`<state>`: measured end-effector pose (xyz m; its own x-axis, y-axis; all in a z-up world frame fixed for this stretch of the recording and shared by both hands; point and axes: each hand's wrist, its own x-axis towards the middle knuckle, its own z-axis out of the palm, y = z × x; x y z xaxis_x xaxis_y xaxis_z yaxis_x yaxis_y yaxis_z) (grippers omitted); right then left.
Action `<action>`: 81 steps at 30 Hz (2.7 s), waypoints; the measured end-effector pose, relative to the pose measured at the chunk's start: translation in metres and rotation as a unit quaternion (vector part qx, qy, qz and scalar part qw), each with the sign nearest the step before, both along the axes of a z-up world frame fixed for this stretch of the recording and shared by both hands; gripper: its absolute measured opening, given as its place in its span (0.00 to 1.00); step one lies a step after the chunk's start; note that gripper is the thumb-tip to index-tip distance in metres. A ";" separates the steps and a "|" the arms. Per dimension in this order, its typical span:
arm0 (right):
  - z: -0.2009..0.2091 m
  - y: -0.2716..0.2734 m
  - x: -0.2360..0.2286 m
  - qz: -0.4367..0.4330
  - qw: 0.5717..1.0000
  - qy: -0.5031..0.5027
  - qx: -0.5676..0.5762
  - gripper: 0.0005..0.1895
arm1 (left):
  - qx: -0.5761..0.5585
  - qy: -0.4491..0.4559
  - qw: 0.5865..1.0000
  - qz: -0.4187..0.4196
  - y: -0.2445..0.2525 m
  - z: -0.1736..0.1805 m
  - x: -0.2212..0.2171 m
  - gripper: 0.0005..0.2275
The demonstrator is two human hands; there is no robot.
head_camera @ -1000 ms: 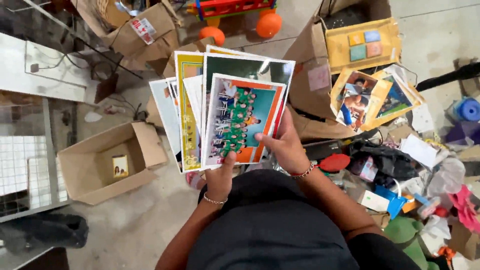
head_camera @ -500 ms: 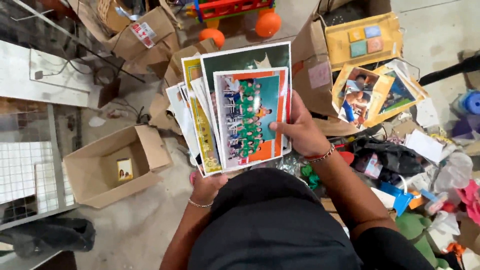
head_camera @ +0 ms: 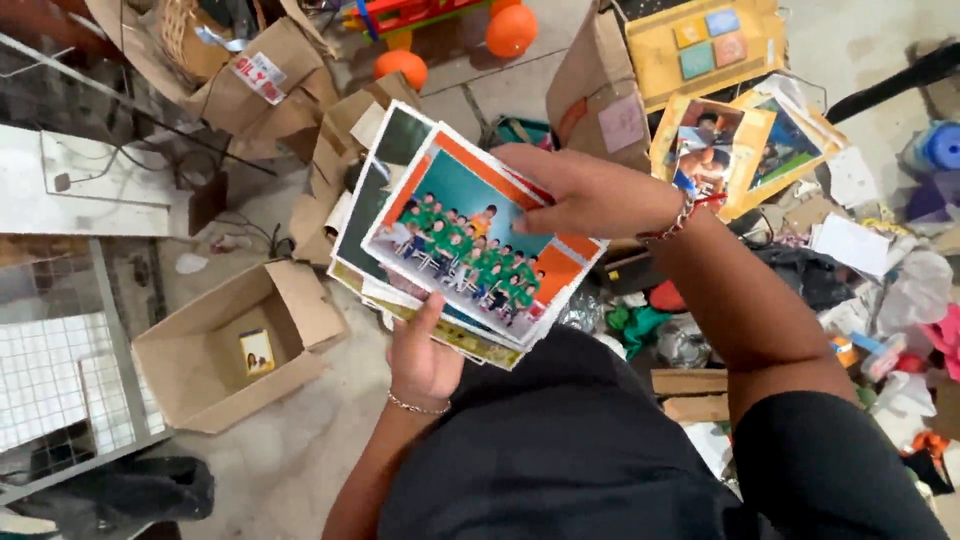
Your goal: A person is sorting through a large stack of printed photographs, flipping through them one by one to examine the images.
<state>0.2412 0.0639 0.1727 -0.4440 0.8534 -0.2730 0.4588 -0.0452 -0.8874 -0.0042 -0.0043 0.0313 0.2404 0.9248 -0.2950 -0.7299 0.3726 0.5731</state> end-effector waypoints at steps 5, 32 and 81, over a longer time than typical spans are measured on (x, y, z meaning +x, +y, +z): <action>-0.012 -0.005 -0.023 0.032 0.997 -0.052 0.042 0.26 | -0.079 -0.014 0.996 0.042 -0.009 0.035 0.023 0.24; -0.040 -0.037 0.003 -0.100 0.951 -0.096 0.277 0.36 | -0.048 0.185 0.979 -0.068 -0.030 -0.051 -0.011 0.17; -0.063 -0.057 0.009 -0.248 0.955 0.022 0.161 0.13 | 0.103 0.042 0.994 0.000 -0.031 -0.026 0.010 0.21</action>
<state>0.2503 0.0070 0.1094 0.0317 0.9983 0.0491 0.4140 0.0316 -0.9097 0.0054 -0.0353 0.0058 0.2223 0.9679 -0.1176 -0.6766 0.2400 0.6961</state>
